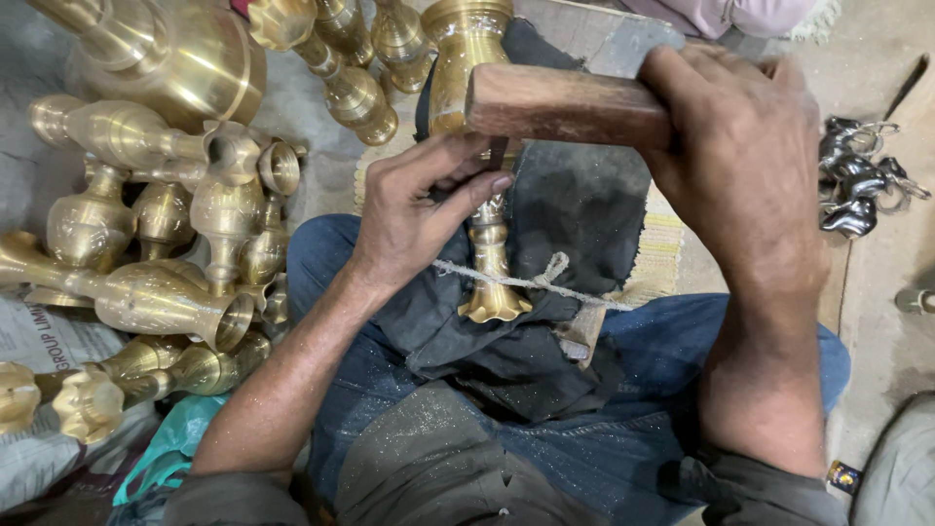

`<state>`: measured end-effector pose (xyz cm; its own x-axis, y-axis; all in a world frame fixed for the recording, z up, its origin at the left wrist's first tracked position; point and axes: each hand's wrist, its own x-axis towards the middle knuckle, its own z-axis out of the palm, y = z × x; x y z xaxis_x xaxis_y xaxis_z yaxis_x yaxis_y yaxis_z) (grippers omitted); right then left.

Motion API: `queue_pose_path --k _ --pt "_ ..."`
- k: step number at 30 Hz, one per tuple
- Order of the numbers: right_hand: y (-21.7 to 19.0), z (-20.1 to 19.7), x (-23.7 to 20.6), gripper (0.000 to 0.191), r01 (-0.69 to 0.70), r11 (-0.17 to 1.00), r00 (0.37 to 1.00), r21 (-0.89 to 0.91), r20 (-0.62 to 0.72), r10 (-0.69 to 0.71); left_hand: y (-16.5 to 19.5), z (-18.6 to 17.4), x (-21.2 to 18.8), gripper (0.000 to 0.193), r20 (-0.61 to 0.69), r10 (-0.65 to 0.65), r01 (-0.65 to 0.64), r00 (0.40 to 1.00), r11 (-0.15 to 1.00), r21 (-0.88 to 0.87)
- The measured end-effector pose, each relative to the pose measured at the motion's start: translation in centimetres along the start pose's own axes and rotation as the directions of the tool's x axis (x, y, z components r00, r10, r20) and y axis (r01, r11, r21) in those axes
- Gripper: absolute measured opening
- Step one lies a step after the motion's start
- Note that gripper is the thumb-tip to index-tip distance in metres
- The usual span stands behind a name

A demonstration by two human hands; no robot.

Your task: The person sits on the floor with a brass vase held against a sandbag on their lap and hammers decorative patterns into it, using a small punch held against the surface and striking it with a wooden mallet. They reposition the punch repeatedly around the vase body, then untie and retie a rope around the vase base near the end.

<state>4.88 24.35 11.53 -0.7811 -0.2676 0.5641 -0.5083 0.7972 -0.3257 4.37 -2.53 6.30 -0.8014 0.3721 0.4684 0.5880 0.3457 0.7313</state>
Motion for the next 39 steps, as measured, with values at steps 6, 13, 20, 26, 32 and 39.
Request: queue_pose_path --k 6,13,20,26,32,39 --pt "0.2 0.2 0.6 0.026 0.001 0.999 0.999 -0.034 0.047 0.001 -0.8 -0.2 0.4 0.033 0.01 0.027 -0.027 1.0 0.999 0.032" --pt "0.8 0.4 0.6 0.027 0.067 0.968 0.996 -0.243 0.076 -0.05 -1.4 0.0 1.0 0.029 0.019 0.051 -0.051 0.999 0.998 0.021" --pt "-0.6 3.8 5.5 0.101 -0.212 0.964 0.953 0.16 0.252 0.167 0.1 -1.1 -1.1 0.032 -0.364 -0.357 0.156 0.86 0.865 -0.478" --pt "1.2 6.8 8.9 0.118 -0.176 0.959 0.883 0.224 0.466 0.053 -0.2 -0.6 -4.1 0.029 -0.336 -0.457 0.252 0.823 0.826 -0.505" --pt "3.1 8.2 6.9 0.113 -0.27 0.648 0.895 0.713 0.433 -0.104 0.7 -2.4 -5.1 0.03 -0.287 -0.46 0.267 0.84 0.812 -0.519" --pt "2.2 6.0 4.4 0.106 -0.29 0.7 0.905 0.652 0.426 -0.022 2.0 0.7 -1.9 0.033 -0.341 -0.099 0.025 0.935 0.976 -0.214"
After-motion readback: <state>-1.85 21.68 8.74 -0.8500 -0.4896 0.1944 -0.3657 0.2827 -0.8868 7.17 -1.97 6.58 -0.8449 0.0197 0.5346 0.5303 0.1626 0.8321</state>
